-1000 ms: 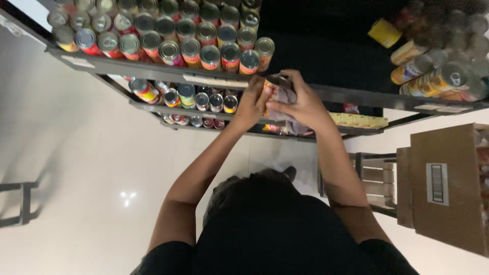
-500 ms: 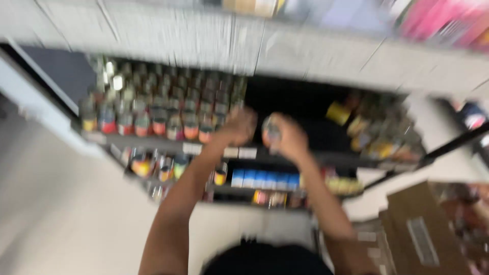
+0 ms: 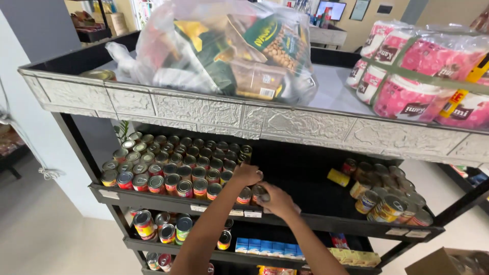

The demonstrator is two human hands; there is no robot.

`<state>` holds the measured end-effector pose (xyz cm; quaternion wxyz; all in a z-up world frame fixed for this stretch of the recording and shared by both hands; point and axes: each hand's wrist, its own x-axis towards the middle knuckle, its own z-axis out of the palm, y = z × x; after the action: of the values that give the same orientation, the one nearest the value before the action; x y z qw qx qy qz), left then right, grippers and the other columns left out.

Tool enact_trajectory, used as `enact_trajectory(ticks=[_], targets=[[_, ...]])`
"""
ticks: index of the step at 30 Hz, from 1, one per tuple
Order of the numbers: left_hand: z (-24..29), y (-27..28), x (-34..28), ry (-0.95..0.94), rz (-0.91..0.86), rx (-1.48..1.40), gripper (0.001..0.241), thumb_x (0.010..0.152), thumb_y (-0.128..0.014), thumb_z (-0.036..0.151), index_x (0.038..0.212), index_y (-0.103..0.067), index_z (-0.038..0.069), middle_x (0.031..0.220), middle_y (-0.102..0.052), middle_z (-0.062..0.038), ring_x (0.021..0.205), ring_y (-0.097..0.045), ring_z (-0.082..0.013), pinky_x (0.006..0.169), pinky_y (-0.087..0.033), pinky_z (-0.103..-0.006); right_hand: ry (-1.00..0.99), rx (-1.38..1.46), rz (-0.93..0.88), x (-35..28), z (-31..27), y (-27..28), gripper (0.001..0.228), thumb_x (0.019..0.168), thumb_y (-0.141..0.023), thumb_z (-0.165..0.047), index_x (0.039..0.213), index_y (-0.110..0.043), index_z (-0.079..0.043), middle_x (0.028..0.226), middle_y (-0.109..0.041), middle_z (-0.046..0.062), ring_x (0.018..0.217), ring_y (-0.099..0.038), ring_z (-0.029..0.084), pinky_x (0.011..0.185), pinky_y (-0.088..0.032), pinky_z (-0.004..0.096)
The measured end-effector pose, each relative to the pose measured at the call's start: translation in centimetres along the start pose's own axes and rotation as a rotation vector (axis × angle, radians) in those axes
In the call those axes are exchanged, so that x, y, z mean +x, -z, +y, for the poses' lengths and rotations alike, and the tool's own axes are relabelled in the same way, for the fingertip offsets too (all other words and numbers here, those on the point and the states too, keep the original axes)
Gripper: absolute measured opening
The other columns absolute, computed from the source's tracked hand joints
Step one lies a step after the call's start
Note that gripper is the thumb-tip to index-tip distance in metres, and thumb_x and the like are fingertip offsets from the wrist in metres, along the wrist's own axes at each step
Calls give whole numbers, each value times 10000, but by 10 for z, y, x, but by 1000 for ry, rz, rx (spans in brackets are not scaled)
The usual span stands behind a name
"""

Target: Wiping canned goods with a cloth and placing them neatly on grocery store shelves.

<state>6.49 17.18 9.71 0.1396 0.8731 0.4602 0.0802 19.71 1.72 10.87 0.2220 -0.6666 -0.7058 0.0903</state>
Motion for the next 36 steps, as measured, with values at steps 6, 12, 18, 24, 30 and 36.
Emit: enact_trajectory(ticks=[6, 12, 18, 24, 30, 36], targets=[[12, 3, -46, -33, 77, -10, 552, 965, -492, 483, 1405, -564, 159, 1461, -523, -139, 1404, -413, -353, 1119, -352, -559, -150, -144, -135, 21, 7, -14, 776, 814, -792, -487, 1384, -345, -210, 1042, -749, 152, 998, -715, 376, 804, -566, 511], [-5, -56, -34, -82, 347, 21, 568, 1020, -411, 413, 1497, -476, 114, 1599, -391, -80, 1448, -353, -294, 1175, -264, -526, -382, -396, -237, 37, 22, -33, 883, 772, -851, -478, 1366, -352, -58, 1021, -750, 180, 954, -745, 347, 761, -596, 455], [7, -35, -52, -28, 389, -97, 508, 1039, -372, 401, 1430, -572, 145, 1545, -501, -16, 1443, -396, -247, 1204, -274, -492, -261, -160, -135, 23, 22, -15, 858, 811, -783, -419, 1485, -305, -187, 1020, -729, 193, 905, -734, 384, 737, -583, 487], [11, -33, -51, -2, 446, -240, 451, 1062, -429, 390, 1363, -616, 111, 1445, -583, -38, 1396, -461, -265, 1183, -306, -473, 122, -108, 105, 16, 5, -16, 642, 730, -802, -331, 1260, -469, -191, 1093, -709, 148, 930, -713, 380, 675, -571, 490], [18, -42, -69, -41, 519, -124, 421, 905, -636, 242, 1276, -637, 45, 1381, -610, -144, 1328, -527, -302, 1160, -364, -441, -229, -128, -80, 17, -1, -5, 737, 791, -809, -430, 1343, -457, -90, 1125, -700, 192, 997, -706, 415, 789, -571, 520], [17, -51, -61, -77, 522, -81, 395, 895, -618, 185, 1263, -641, 44, 1361, -604, -155, 1321, -508, -324, 1160, -341, -479, -315, -296, -349, 43, 8, -44, 384, 888, -625, -403, 1134, -754, -139, 1196, -724, 137, 1105, -694, 362, 892, -571, 516]])
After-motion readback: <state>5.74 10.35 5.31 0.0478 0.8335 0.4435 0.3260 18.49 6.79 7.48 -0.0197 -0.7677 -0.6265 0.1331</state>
